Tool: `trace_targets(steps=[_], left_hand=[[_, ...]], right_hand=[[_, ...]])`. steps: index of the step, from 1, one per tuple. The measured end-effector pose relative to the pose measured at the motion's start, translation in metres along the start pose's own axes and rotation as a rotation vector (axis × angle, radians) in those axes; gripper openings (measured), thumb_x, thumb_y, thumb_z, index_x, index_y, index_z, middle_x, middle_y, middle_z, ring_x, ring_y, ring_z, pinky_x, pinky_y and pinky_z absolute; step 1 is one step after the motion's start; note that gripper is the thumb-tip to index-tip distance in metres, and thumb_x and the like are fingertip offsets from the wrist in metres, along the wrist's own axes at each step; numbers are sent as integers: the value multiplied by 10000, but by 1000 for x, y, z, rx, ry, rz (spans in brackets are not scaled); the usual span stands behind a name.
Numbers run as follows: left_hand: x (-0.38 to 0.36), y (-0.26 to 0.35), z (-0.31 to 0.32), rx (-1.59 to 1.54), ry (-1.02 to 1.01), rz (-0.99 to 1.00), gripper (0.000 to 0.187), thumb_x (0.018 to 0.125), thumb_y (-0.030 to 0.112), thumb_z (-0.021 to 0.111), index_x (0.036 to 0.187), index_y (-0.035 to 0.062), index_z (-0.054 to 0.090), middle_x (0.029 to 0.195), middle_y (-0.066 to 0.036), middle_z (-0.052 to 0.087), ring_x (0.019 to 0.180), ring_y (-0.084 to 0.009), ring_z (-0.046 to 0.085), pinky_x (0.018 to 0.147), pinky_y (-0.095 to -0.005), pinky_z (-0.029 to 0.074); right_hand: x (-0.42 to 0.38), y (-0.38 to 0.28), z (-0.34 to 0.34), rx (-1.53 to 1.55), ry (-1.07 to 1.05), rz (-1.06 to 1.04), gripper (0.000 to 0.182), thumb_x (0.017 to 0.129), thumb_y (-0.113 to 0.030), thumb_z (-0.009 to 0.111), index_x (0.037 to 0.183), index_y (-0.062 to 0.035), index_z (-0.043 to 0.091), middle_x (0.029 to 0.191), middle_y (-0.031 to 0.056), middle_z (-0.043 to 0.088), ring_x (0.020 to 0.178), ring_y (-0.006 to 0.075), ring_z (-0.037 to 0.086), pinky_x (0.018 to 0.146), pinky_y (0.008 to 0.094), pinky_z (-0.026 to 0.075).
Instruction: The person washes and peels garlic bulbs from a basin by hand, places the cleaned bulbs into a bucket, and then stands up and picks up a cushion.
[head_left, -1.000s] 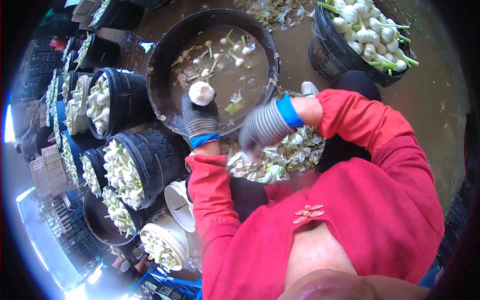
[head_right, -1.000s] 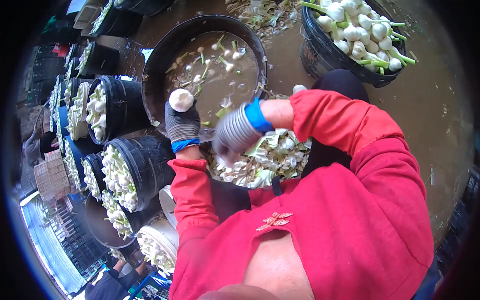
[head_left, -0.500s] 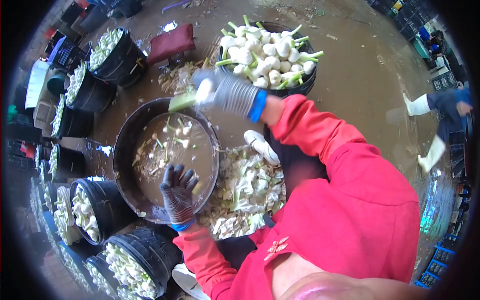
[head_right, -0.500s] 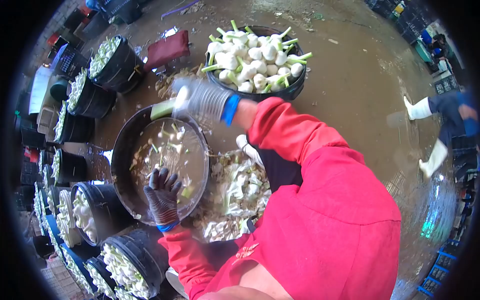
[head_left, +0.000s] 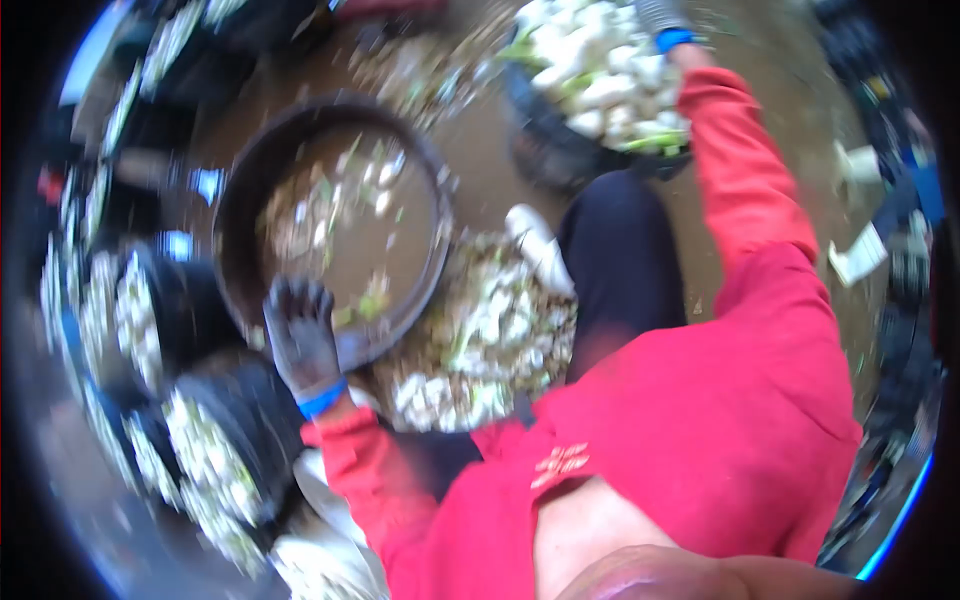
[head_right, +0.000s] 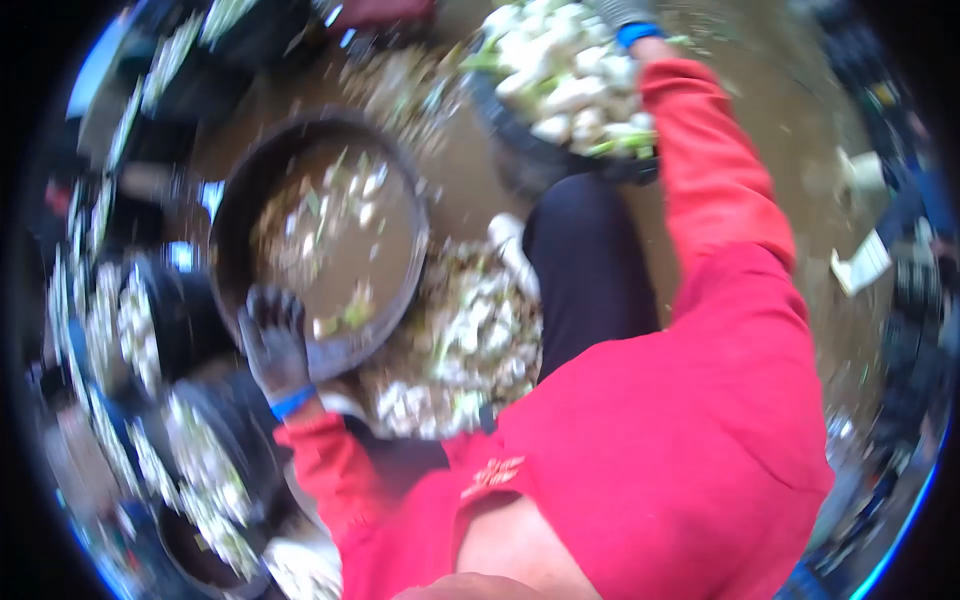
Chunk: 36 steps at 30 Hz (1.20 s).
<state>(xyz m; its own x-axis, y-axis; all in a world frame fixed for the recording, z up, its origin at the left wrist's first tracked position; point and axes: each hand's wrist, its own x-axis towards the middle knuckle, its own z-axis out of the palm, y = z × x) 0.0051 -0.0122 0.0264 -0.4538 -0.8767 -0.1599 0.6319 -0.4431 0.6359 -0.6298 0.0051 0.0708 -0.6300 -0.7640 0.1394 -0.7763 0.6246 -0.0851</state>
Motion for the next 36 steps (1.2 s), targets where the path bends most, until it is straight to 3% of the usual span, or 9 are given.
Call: trace_targets(steps=[2, 9, 15, 18, 22, 26, 30, 31, 36], left_hand=[[-5, 14, -11, -62, 26, 51, 252, 916, 274, 471, 1002, 40, 508, 867, -49, 449, 800, -177, 422, 775, -315, 353], [-17, 44, -33, -97, 518, 224, 307, 908, 296, 479, 1003, 17, 564, 960, -133, 564, 862, -266, 527, 840, -414, 440], [-40, 64, -48, -179, 412, 284, 319, 909, 288, 473, 1033, 7, 560, 1002, -150, 562, 883, -262, 521, 836, -419, 436], [-57, 71, -48, -176, 410, 314, 320, 915, 278, 471, 1100, 23, 527, 1037, -117, 518, 910, -230, 503, 829, -394, 425], [-90, 83, -67, -180, 326, 364, 385, 917, 311, 457, 1182, 36, 501, 1098, -136, 511, 973, -256, 504, 880, -410, 413], [-93, 87, -40, -138, 611, 366, 309, 922, 283, 448, 1105, 44, 517, 886, -81, 489, 764, -197, 465, 766, -353, 410], [-94, 98, -55, -553, 377, 347, 214, 931, 222, 435, 1024, 47, 514, 745, -17, 410, 632, -120, 382, 624, -265, 382], [-97, 100, -58, -330, 427, 354, 182, 933, 193, 444, 1013, 47, 517, 753, -11, 479, 642, -105, 461, 611, -228, 416], [-107, 97, -47, -221, 623, 408, 220, 888, 185, 552, 1072, 64, 545, 864, -50, 589, 715, -151, 606, 604, -275, 515]], right_hand=[[-29, -67, 1, 154, 139, -307, 313, 825, -332, 482, 974, -82, 596, 955, 157, 594, 873, 254, 576, 766, 361, 449], [-214, -354, 121, 306, -1153, -1129, 521, 777, -303, 645, 1246, -131, 494, 1188, 110, 529, 1078, 260, 519, 901, 335, 425], [-327, -468, 260, 183, -930, -776, 573, 733, -348, 663, 1244, -146, 501, 1294, 114, 464, 1164, 305, 467, 942, 392, 406], [-345, -498, 356, -162, -1145, -1304, 412, 746, -298, 628, 1112, -111, 601, 1109, 130, 596, 1044, 308, 560, 869, 385, 448], [-339, -492, 219, 394, -1622, -1320, 301, 742, -253, 628, 992, -86, 640, 938, 88, 660, 791, 230, 607, 713, 348, 473], [-340, -513, 175, 592, -1609, -1363, 396, 767, -303, 651, 1083, -70, 604, 1017, 108, 642, 933, 229, 597, 839, 329, 451], [-363, -567, 281, 660, -642, -1224, 303, 798, -208, 571, 1063, -63, 589, 1063, 192, 591, 992, 347, 551, 836, 403, 439], [-370, -582, 294, 706, -1107, -927, 289, 798, -202, 569, 1051, -64, 595, 1076, 209, 577, 998, 368, 544, 839, 425, 434], [-396, -589, 337, 315, -958, -1109, 319, 796, -163, 567, 1101, -69, 569, 1052, 143, 583, 904, 271, 527, 760, 349, 422]])
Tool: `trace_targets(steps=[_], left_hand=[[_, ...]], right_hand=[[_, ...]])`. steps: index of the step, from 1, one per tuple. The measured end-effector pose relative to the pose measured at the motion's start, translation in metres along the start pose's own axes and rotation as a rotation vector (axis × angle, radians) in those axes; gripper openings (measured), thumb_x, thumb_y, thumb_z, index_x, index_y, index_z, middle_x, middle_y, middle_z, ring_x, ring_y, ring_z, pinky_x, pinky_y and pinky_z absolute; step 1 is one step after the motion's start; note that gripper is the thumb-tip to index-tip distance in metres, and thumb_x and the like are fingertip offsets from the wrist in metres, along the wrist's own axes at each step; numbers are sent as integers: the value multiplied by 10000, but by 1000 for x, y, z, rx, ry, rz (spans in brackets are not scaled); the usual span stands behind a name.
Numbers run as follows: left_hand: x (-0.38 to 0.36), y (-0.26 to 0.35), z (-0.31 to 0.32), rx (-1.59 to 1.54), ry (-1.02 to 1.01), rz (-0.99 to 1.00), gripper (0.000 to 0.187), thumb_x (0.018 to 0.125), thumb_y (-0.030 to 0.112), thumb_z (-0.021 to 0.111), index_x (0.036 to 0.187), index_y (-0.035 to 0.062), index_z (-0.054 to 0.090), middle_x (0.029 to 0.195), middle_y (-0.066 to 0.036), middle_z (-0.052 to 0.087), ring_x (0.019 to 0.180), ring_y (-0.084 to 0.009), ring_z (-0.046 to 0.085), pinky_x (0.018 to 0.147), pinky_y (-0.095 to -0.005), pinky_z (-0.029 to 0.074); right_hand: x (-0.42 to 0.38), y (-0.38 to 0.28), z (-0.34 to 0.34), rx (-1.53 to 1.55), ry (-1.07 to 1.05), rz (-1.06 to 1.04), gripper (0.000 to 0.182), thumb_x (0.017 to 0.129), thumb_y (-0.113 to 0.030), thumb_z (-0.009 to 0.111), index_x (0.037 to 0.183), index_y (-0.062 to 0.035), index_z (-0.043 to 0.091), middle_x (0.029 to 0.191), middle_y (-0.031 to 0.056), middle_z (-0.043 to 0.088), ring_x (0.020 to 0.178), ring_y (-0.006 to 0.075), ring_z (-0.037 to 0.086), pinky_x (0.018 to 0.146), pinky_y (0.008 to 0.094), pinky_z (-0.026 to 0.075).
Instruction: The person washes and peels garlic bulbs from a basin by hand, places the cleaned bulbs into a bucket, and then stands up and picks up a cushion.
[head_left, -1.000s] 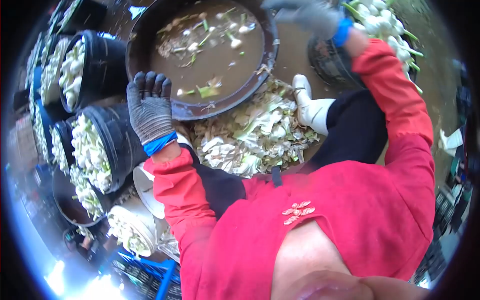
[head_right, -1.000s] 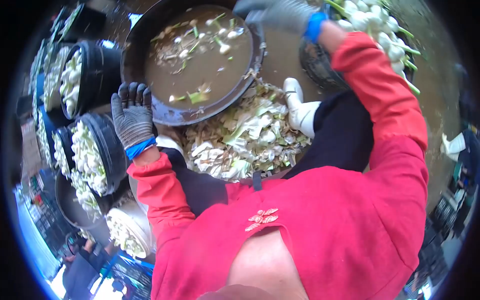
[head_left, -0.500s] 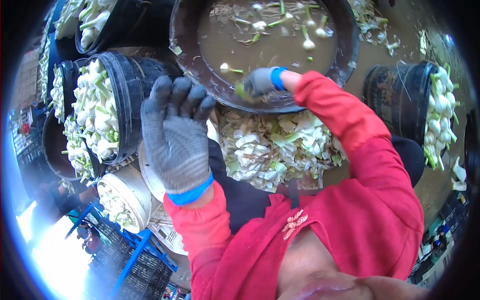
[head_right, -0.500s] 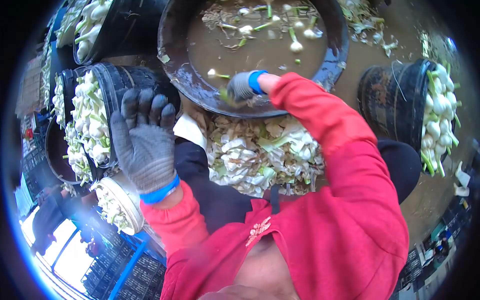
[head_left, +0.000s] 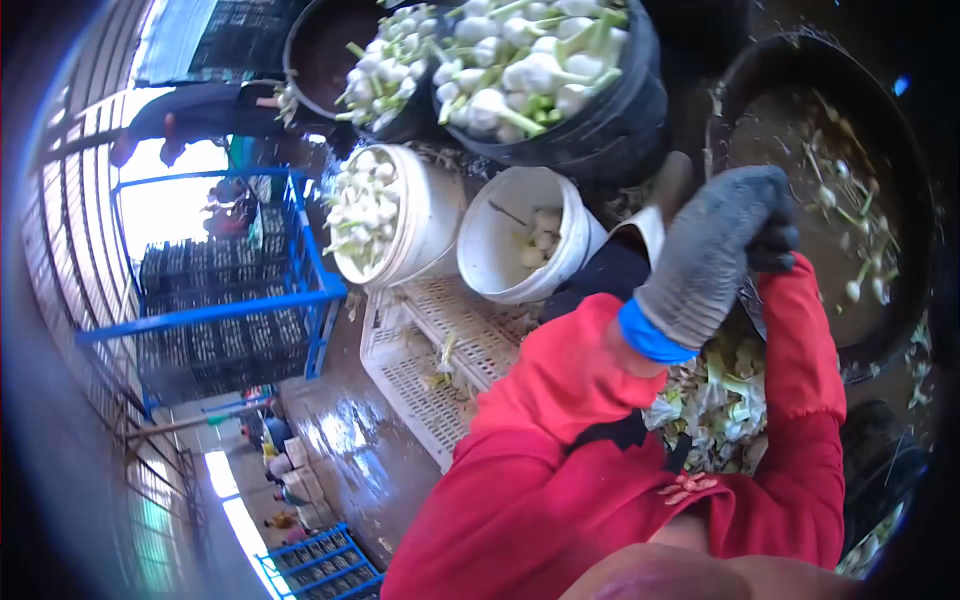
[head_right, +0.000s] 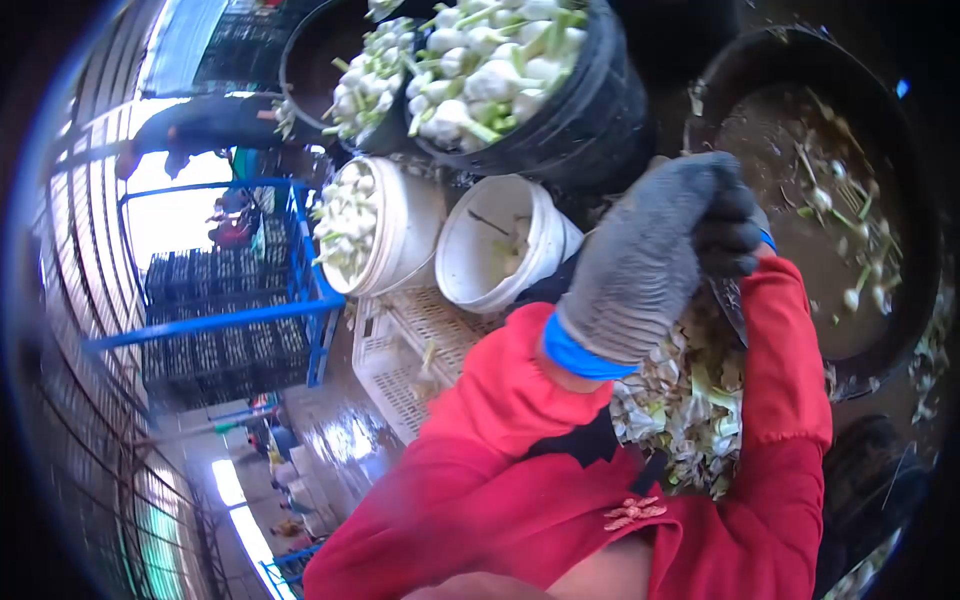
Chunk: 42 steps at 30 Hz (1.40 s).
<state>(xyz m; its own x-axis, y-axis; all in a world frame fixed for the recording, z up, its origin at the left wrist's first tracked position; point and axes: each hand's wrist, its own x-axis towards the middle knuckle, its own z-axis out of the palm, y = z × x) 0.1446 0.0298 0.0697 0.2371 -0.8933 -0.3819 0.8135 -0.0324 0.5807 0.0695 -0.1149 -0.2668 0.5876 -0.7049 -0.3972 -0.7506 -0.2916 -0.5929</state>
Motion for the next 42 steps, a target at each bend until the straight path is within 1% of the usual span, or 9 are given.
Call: trace_targets(steps=[7, 10, 14, 15, 19, 33, 37, 39, 42], left_hand=[[1, -14, 2, 117, -183, -11, 256, 873, 175, 562, 1071, 16, 528, 975, -106, 577, 867, -217, 593, 731, -302, 497], [15, -40, -7, 624, -197, 396, 348, 763, 161, 626, 1066, 8, 548, 926, -120, 598, 861, -242, 602, 744, -316, 496], [17, -59, 0, 1131, -506, 811, 561, 637, 191, 730, 1128, 10, 529, 936, -147, 609, 900, -265, 594, 798, -331, 478], [9, -59, 4, 1146, -546, 530, 552, 605, 157, 713, 1117, 27, 555, 965, -160, 604, 899, -283, 593, 807, -349, 472], [-3, -73, 21, 820, -481, 451, 514, 583, 183, 757, 1045, 23, 594, 945, -155, 602, 867, -308, 585, 791, -382, 464], [10, -90, 27, 1400, -257, 1057, 457, 606, 197, 730, 1002, 33, 570, 893, -137, 551, 923, -319, 477, 823, -411, 407], [2, -68, 30, 1270, -268, 998, 484, 617, 171, 731, 1040, 28, 544, 897, -137, 555, 856, -287, 525, 774, -381, 453], [2, -65, 31, 610, -289, 513, 436, 666, 185, 709, 1037, 30, 538, 907, -117, 559, 812, -239, 561, 715, -335, 488], [0, -55, 29, 100, -245, 69, 305, 800, 232, 606, 1022, 37, 531, 859, -85, 566, 738, -143, 590, 587, -259, 517]], right_hand=[[-77, -1, -76, 286, -120, -48, 382, 792, -108, 565, 1171, -75, 532, 1020, 50, 591, 772, 135, 505, 649, 244, 405], [-140, -38, -146, 606, -193, -52, 413, 791, -85, 564, 1201, -78, 516, 1006, 10, 595, 716, 76, 495, 601, 199, 397], [-230, -80, -232, 587, 148, -201, 414, 795, -76, 577, 1206, -69, 526, 995, -26, 595, 673, 15, 469, 566, 152, 375], [-250, -95, -237, 679, 216, -255, 419, 819, -93, 579, 1230, -57, 507, 1002, -24, 592, 681, 12, 461, 583, 147, 374], [-262, -82, -232, 1091, 328, -183, 443, 857, -103, 568, 1275, -20, 449, 1141, 49, 557, 895, 62, 535, 742, 183, 445], [-224, -63, -192, 1273, 415, -157, 437, 834, -1, 520, 1264, 19, 445, 1214, 124, 529, 1072, 176, 531, 923, 260, 415], [-222, -57, -198, 1013, 412, -327, 412, 836, -4, 525, 1240, 42, 461, 1254, 103, 500, 1104, 188, 515, 921, 270, 423], [-233, -60, -206, 349, 578, -597, 417, 835, 6, 532, 1246, 17, 465, 1258, 104, 497, 1106, 181, 513, 918, 272, 427], [-228, -56, -206, 567, 460, -590, 424, 836, 41, 532, 1248, -36, 473, 1258, 115, 489, 1105, 178, 507, 922, 276, 418]])
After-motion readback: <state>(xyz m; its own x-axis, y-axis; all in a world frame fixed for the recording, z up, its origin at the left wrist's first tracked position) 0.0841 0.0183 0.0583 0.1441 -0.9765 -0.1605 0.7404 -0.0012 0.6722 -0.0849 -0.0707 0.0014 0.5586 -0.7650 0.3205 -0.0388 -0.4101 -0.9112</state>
